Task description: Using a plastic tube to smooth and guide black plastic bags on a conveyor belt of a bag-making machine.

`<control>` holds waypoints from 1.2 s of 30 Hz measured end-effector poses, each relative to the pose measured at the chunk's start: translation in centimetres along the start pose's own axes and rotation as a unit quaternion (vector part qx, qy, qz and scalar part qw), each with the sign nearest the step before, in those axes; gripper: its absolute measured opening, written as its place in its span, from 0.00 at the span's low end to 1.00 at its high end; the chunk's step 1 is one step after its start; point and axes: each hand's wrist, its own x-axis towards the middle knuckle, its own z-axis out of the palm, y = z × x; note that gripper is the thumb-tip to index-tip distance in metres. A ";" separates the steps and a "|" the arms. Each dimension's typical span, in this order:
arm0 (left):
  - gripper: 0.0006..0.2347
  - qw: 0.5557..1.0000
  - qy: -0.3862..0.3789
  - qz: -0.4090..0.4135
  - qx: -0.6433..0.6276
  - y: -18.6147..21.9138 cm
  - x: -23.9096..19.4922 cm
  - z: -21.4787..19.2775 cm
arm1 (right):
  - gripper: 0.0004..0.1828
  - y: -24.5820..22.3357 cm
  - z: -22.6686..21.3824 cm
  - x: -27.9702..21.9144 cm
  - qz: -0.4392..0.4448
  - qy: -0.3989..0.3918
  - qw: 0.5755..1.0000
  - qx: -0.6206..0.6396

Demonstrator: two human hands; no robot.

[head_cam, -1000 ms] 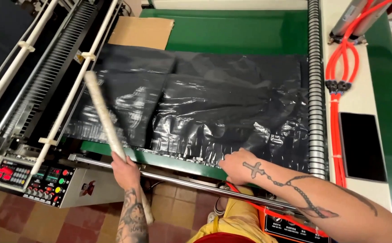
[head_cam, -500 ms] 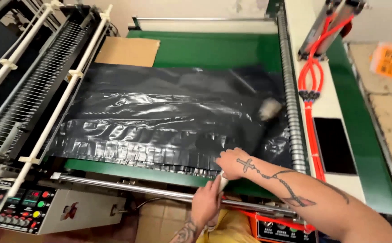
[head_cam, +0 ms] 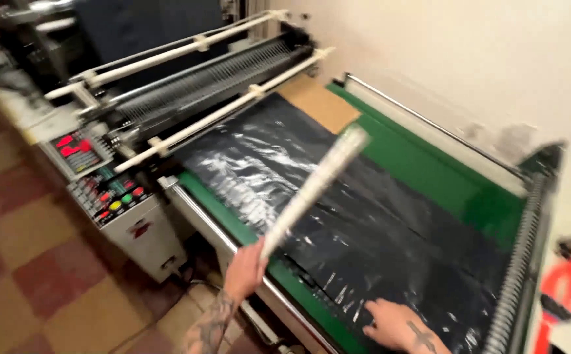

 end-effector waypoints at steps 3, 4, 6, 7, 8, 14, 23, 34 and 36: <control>0.26 0.985 0.109 -0.129 -0.019 -2.8 1.4 0.3 | 0.29 -1.4 -1.5 -0.8 -0.003 -0.072 0.997 -0.005; 0.27 0.973 0.143 -0.173 -0.044 -3.4 2.3 0.6 | 0.30 -1.7 -2.0 -1.0 0.012 -0.096 0.995 0.000; 0.26 0.963 0.073 -0.249 -0.068 0.6 2.6 -4.5 | 0.32 -1.0 -0.6 0.6 -0.002 -0.110 0.994 0.003; 0.26 0.947 -0.004 -0.306 -0.099 2.6 3.2 -7.0 | 0.34 -0.6 -0.1 1.4 -0.004 -0.122 0.992 0.020; 0.26 0.946 -0.001 -0.308 -0.099 1.9 3.0 -6.5 | 0.34 -0.3 0.2 2.1 -0.007 -0.121 0.992 0.017; 0.25 0.971 -0.005 -0.232 -0.065 0.4 2.5 -4.8 | 0.44 -0.3 0.1 2.2 -0.005 -0.176 0.984 0.012; 0.25 0.979 0.057 -0.190 -0.053 -0.9 2.0 -3.2 | 0.41 0.0 1.0 3.0 0.013 -0.181 0.983 0.019; 0.24 0.982 0.108 -0.143 -0.054 -2.1 1.8 -1.7 | 0.37 -1.5 -0.7 1.2 0.045 -0.175 0.984 0.011; 0.24 0.983 0.107 -0.139 -0.053 -2.1 1.8 -1.9 | 0.39 -1.5 -1.0 1.2 0.035 -0.183 0.982 0.020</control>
